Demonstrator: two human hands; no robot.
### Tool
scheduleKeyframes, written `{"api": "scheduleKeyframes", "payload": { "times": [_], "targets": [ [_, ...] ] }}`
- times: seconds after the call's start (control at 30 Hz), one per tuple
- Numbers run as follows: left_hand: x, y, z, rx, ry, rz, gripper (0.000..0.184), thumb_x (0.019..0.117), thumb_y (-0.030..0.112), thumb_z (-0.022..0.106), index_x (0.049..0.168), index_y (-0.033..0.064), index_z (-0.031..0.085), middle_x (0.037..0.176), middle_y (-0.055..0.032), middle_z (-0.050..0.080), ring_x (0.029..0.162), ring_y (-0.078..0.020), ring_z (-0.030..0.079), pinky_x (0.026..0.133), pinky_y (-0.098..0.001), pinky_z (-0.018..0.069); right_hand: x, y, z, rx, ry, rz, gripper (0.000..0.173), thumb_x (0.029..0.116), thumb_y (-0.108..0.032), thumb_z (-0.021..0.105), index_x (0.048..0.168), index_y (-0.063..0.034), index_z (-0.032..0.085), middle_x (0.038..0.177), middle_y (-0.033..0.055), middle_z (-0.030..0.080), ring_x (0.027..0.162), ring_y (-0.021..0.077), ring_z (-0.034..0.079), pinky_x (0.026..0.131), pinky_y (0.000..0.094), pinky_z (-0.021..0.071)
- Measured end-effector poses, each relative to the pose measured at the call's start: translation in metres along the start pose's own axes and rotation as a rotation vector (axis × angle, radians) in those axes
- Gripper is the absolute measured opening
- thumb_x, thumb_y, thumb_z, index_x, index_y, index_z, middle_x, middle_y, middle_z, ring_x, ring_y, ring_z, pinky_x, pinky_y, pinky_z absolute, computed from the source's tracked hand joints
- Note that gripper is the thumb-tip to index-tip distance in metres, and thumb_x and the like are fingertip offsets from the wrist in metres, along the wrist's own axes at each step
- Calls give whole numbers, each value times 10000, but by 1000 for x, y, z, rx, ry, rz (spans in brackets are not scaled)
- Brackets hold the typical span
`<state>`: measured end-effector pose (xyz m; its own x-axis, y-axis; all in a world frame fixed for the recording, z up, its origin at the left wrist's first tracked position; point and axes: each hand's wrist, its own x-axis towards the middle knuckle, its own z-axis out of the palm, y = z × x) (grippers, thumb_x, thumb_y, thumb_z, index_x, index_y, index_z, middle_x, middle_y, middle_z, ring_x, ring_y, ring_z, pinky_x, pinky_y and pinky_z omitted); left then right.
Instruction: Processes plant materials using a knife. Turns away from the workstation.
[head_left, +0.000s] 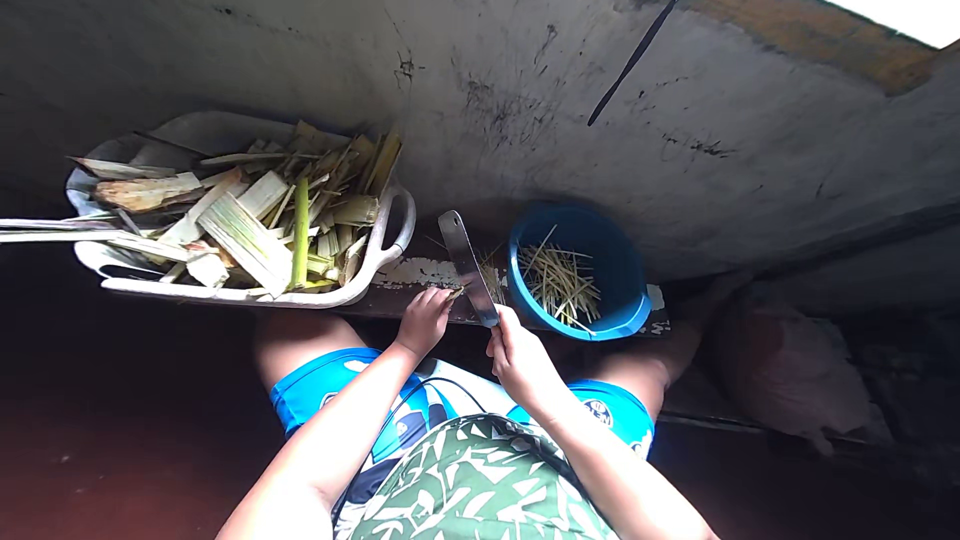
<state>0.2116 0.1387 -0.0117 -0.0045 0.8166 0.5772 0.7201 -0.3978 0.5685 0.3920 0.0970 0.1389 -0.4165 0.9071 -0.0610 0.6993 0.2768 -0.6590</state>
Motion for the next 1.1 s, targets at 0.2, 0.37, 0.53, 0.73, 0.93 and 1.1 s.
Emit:
{"api": "scheduleKeyframes", "payload": {
  "times": [0.2, 0.37, 0.53, 0.73, 0.93, 1.1],
  "targets": [
    [1, 2, -1, -6, -35, -33, 196, 977, 62, 594, 1068, -44, 732, 1006, -201, 740, 965, -356, 740, 895, -480, 595, 2, -1, 1, -39, 0, -1, 376, 1072, -106, 362, 1423, -64, 491, 867, 64, 647, 699, 154, 640, 682, 319, 559],
    [1, 1, -1, 6, -21, -27, 198, 978, 65, 593, 1067, -42, 734, 1005, -197, 740, 962, -346, 741, 891, -467, 597, 1, -4, 3, -71, 23, -15, 391, 1054, -77, 388, 1429, -60, 499, 871, 76, 653, 726, 178, 647, 707, 337, 562],
    [0, 1, 0, 6, -16, -26, 196, 976, 66, 599, 1068, -40, 736, 1010, -197, 739, 967, -342, 741, 889, -466, 598, 1, -5, 2, -80, 10, -1, 382, 1057, -91, 387, 1422, -70, 499, 873, 75, 652, 718, 176, 647, 698, 337, 560],
    [0, 3, -1, 22, -13, -24, 193, 971, 50, 594, 1059, -56, 729, 1010, -214, 731, 969, -362, 738, 888, -472, 600, 0, -11, 0, -104, -22, 21, 355, 1056, -90, 385, 1390, -66, 503, 863, 76, 649, 731, 192, 654, 711, 352, 557],
    [0, 1, 0, 29, -3, 3, 202, 981, 66, 579, 1043, -54, 729, 996, -207, 728, 959, -353, 737, 881, -459, 601, -1, -10, 1, -81, 29, 1, 373, 1051, -84, 387, 1404, -58, 506, 869, 78, 655, 734, 184, 653, 718, 345, 560],
    [1, 2, -1, 13, -28, -7, 202, 981, 58, 576, 1050, -59, 725, 1023, -219, 728, 989, -365, 732, 906, -481, 590, 1, -10, 4, -111, 36, -8, 389, 1046, -81, 401, 1419, -61, 510, 903, 102, 677, 750, 215, 669, 734, 372, 568]
  ]
}}
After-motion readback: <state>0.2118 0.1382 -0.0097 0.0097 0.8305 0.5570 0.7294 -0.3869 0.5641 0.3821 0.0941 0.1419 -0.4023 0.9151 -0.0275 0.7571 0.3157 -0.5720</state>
